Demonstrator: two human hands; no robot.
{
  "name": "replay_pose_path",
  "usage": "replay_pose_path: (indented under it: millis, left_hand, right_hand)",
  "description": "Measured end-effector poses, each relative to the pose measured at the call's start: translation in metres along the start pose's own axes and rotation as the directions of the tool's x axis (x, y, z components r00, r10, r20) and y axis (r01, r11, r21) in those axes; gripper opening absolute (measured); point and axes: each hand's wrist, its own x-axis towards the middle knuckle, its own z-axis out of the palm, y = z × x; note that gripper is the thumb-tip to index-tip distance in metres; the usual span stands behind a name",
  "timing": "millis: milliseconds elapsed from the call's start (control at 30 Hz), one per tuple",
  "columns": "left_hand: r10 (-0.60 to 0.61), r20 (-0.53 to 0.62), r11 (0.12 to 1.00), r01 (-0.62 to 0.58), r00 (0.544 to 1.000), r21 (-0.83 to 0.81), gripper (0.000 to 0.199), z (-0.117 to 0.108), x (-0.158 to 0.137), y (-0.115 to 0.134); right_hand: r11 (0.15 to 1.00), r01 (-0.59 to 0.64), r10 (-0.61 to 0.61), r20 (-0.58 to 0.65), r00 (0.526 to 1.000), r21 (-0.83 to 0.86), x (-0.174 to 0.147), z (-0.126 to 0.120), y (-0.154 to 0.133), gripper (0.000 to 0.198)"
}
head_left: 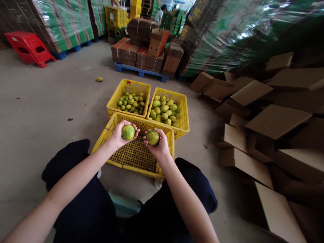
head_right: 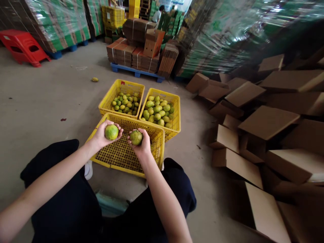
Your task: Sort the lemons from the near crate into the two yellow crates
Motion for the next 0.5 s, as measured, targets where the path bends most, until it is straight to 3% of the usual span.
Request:
replay_pose_path:
  millis: [133,233,333,433,500]
  left_hand:
    - [-0.012,0.011,0.997,0.013,1.000,-0.075,0.015,-0.002,0.002,-0.002]
    - [0.009,0.087,0.998,-0.003,0.996,-0.069,0.033,-0.004,0.004,-0.004]
    - [-0.004,0.148,1.000,0.007,0.989,-0.023,0.049,-0.004,0.005,-0.008]
    - [-0.052,0.162,0.998,0.054,0.985,-0.008,0.049,-0.005,0.009,-0.017]
    - [-0.051,0.121,0.998,0.056,0.991,-0.038,0.042,-0.006,0.013,-0.022]
  right_hand:
    - [1.000,0.023,-0.023,-0.052,0.998,-0.001,0.004,-0.004,0.001,0.018]
    - [0.993,0.114,-0.113,0.036,0.993,-0.038,0.006,-0.007,0.002,0.024]
    - [0.957,0.274,-0.263,0.111,0.958,-0.100,0.008,-0.007,0.006,0.030]
    - [0.813,0.483,-0.456,0.161,0.875,-0.326,0.010,-0.006,0.018,0.041]
    - [0.609,0.565,-0.504,0.279,0.818,-0.557,0.011,-0.007,0.030,0.050]
